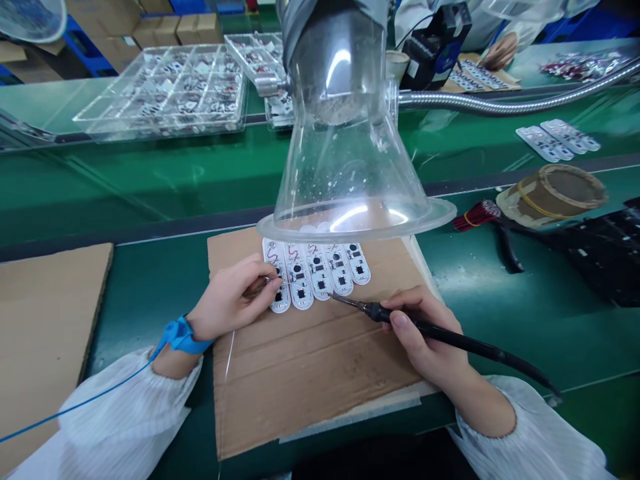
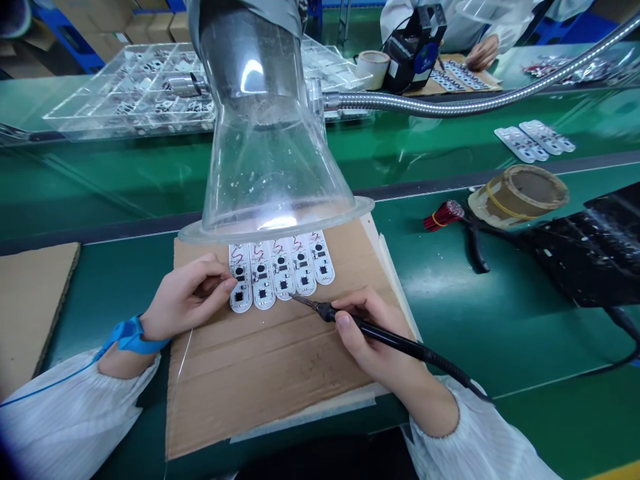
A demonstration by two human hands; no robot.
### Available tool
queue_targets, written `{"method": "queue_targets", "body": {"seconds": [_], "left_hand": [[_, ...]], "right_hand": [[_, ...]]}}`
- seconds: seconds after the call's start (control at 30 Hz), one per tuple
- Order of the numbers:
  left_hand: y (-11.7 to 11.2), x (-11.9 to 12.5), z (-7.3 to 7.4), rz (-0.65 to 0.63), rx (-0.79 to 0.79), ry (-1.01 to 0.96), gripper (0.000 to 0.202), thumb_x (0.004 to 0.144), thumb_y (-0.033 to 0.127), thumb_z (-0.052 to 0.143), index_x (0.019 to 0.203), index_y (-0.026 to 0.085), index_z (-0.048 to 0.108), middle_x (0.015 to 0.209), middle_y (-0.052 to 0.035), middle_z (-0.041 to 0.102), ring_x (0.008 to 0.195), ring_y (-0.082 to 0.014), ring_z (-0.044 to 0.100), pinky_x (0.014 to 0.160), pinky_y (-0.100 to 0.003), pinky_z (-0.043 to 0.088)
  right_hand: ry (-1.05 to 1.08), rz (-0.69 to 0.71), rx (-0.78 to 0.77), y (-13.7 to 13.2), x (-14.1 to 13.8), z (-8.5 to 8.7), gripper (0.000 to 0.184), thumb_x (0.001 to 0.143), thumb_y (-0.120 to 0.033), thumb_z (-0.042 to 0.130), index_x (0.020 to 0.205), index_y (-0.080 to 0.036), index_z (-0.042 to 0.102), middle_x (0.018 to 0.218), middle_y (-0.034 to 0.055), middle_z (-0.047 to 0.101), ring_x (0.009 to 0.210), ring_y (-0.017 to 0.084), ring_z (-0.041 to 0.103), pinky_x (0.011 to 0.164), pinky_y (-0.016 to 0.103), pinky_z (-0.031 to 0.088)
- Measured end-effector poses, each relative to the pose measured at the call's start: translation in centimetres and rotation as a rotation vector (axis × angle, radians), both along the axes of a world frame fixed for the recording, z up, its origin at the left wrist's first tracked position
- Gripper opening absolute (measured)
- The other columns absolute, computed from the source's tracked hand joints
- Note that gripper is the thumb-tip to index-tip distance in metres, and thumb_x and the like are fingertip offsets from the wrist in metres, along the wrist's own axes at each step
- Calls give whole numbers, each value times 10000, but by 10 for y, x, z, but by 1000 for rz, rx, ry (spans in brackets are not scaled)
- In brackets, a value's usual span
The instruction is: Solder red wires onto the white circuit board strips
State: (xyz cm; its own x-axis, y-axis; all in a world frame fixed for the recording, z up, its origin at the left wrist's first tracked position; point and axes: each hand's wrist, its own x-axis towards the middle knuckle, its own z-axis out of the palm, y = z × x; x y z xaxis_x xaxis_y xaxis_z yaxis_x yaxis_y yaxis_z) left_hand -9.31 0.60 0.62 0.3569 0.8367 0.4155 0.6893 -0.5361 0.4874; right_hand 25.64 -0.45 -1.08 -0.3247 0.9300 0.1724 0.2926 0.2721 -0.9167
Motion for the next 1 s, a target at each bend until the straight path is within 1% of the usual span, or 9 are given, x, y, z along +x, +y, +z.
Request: {"method": "queue_targets", "body": {"seconds": [0.13,0.3,0.43,0.53,0.67,0.83,1.0], "left_hand": [[1,1,1,0,-6,-9,72,1004,165,617,940,199,615,692,67,446,534,-91,436,515,-233,337],[0,0,1,-2,-10,-3,73,1007,161,612,946,201,611,693,69,440,531,-89,428,511,-232,332],[0,0,0,-15,-2,-8,69,1015,158,605,960,201,603,700,70,432,538,-89,429,513,-232,334],[1,1,0,-17,-8,-4,75,1015,155,604,955,201,600,704,69,433,541,-89,427,515,-234,336],[0,1,1,-15,-25,-4,83,1013,156,610,945,203,598,709,65,442,546,-91,426,520,-238,338],[0,0,0,-29,-18,-30,77,1006,144,611,961,205,596,716,64,447,547,-89,422,520,-236,332],[1,2,2,-18,-23,-24,85,997,143,609,944,209,598,712,60,457,542,-92,421,521,-244,333]], "right_hand": [[44,-16,10,0,1,-1,89,1052,-282,687,1142,-286,689,870,-18,738,727,133,725,678,230,594],[-18,7,-33,-2,4,-4,118,1038,-295,711,1153,-285,689,925,4,757,774,168,747,700,272,603],[17,0,-22,-2,4,-6,124,1041,-291,708,1164,-284,690,922,7,755,749,164,739,682,269,600],[28,11,-21,-1,3,-4,136,1042,-287,708,1176,-293,685,943,3,757,768,155,746,703,259,610],[-12,70,-32,0,1,-1,147,1036,-286,716,1179,-295,683,975,9,759,824,165,765,734,264,631],[5,53,-12,-1,0,0,148,1050,-301,695,1196,-279,682,977,30,764,795,170,763,712,271,641],[-67,92,31,3,-4,8,145,1041,-366,707,1146,-266,702,943,40,779,792,181,775,686,269,637]]}}
